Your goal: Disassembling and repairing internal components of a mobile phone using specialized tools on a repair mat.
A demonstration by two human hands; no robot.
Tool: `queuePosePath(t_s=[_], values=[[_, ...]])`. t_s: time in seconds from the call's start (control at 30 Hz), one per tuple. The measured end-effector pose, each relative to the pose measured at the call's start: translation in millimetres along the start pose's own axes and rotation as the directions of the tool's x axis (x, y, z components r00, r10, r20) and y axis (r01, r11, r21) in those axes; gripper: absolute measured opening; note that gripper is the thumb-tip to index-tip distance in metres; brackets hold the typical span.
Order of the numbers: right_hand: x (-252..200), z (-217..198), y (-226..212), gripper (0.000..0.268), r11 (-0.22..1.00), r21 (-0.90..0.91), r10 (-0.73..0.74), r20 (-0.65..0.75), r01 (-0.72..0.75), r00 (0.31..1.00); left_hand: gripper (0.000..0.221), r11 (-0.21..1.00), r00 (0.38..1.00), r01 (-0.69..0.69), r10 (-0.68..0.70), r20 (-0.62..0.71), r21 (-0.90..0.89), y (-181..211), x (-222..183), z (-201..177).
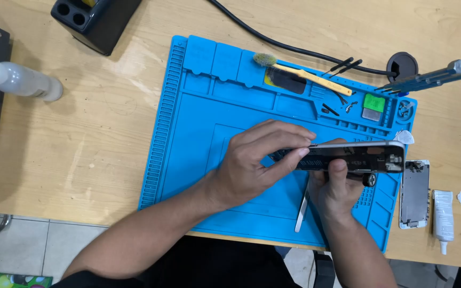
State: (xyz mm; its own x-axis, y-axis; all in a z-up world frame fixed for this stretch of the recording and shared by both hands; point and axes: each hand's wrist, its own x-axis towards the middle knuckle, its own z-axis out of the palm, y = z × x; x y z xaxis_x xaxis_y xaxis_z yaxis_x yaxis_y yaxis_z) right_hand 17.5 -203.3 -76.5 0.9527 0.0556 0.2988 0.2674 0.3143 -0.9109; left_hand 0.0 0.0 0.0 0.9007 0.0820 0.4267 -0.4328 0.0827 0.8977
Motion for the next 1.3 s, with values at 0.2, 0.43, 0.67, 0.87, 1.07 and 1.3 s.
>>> queuePosePath(t_s=[0.2,0.43,0.67,0.87,1.07,1.3], values=[[-19.2,-20.0,13.3,0.032,0.996,0.021,0.088,-0.098,-0.086,0.991,0.027,0.995,0.995,-0.059,0.052,0.083,0.085,-10.2,-6.6,5.9],[-16.4,-10.4,8.7,0.030,0.993,0.037,0.116,-0.108,-0.112,0.987,0.023,0.999,0.995,-0.013,0.008,0.104,0.049,-13.5,-4.2,2.3],[-4.7,10.4,-7.0,0.017,0.997,0.041,0.061,-0.089,-0.057,0.994,0.025,0.998,0.992,-0.020,0.012,0.124,0.060,-11.5,-2.6,2.2],[14.3,21.3,-25.4,0.028,0.996,0.030,-0.073,-0.140,0.078,0.987,0.022,0.999,0.998,0.034,-0.036,0.053,0.038,-10.3,8.3,-13.1],[16.3,-28.1,-62.4,0.049,0.947,-0.138,-0.317,-0.268,0.290,0.910,0.028,0.984,0.985,0.163,-0.158,-0.065,0.072,-24.8,25.4,-36.0],[-110.4,-51.6,-79.2,0.053,0.860,-0.468,-0.421,-0.424,0.205,0.802,0.033,0.923,0.864,0.190,-0.319,0.389,0.335,-26.0,68.4,28.7]])
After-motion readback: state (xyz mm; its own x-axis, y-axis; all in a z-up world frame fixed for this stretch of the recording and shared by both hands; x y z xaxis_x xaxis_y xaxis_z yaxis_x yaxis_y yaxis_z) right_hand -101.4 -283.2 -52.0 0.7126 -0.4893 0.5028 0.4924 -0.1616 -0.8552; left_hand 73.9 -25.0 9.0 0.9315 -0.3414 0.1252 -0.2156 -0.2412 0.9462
